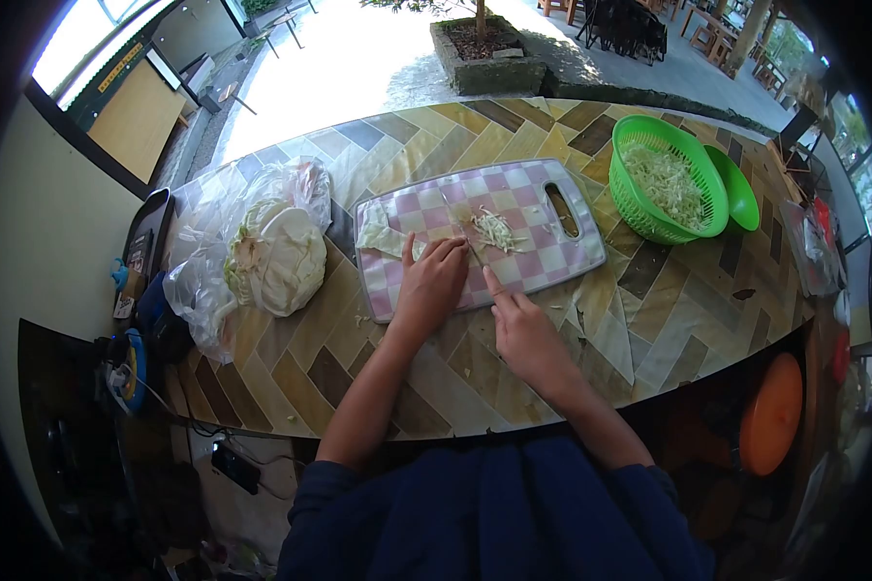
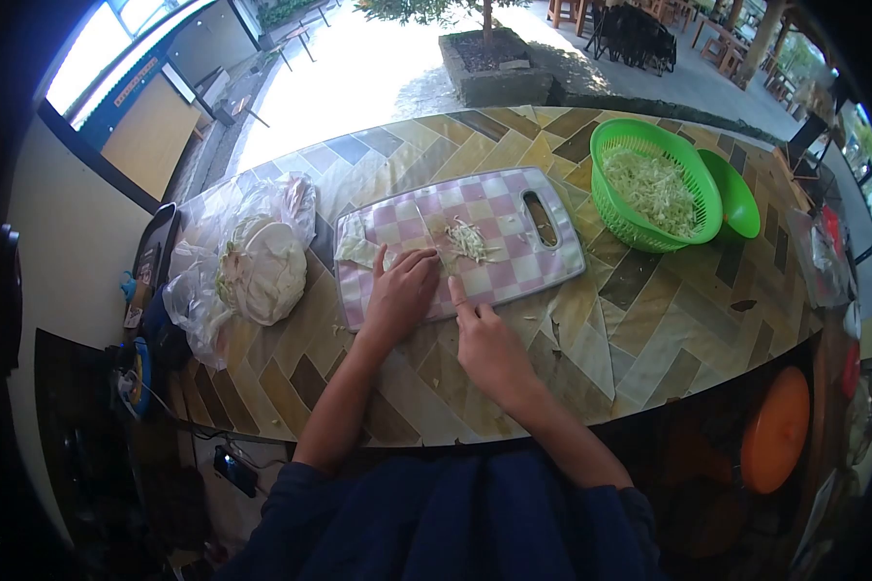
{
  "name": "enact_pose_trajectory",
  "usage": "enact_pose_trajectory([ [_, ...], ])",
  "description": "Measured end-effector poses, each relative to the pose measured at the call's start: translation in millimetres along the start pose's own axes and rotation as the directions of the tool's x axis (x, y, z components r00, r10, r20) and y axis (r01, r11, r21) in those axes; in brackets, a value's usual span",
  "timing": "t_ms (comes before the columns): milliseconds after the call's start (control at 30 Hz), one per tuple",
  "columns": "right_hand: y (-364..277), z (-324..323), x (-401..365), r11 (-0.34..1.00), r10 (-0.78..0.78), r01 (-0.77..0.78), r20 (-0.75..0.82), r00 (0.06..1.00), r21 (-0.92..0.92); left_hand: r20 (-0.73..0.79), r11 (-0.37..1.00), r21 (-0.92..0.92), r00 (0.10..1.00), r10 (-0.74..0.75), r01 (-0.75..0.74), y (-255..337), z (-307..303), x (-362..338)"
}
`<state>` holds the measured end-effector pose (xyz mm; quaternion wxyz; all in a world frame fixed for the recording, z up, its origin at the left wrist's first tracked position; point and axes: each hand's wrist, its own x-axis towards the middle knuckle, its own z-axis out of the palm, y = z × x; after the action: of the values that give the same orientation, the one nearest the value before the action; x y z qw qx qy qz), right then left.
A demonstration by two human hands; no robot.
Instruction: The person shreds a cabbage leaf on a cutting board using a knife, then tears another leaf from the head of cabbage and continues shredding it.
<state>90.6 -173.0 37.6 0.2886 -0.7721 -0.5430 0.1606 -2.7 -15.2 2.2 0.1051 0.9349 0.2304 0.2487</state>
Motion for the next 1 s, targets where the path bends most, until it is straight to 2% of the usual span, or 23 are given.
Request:
enact_pose_trajectory([
  [367,-5,7,-5,0.988,0.022,-0.015,0.049,0.999,-0.153,-0.009,0.997,-0.079,1.000,-0.020,0.019,0,-2,2],
  [567,-1,13,16,0.992,0.033,-0.027,0.052,0.998,-0.122,-0.027,0.994,-0.106,0.999,-0.030,0.027,-1,-1,2],
  [667,4,14,23,0.996,0.022,-0.020,0.018,1.000,-0.084,-0.065,0.986,-0.165,0.997,-0.036,0.025,-3,1,4],
  [767,21,12,23,0.989,-0.044,0.053,-0.072,0.996,0.138,-0.083,0.980,-0.199,0.995,-0.049,0.032,-4,0,6],
  [867,22,7,15,0.986,-0.056,0.069,-0.087,0.995,0.153,-0.049,0.987,-0.159,0.998,-0.039,0.031,-3,-2,9],
  [1000,18,2,8,1.000,0.001,-0.001,-0.019,1.000,0.000,0.087,0.997,-0.063,0.995,-0.046,0.052,-3,-17,20],
])
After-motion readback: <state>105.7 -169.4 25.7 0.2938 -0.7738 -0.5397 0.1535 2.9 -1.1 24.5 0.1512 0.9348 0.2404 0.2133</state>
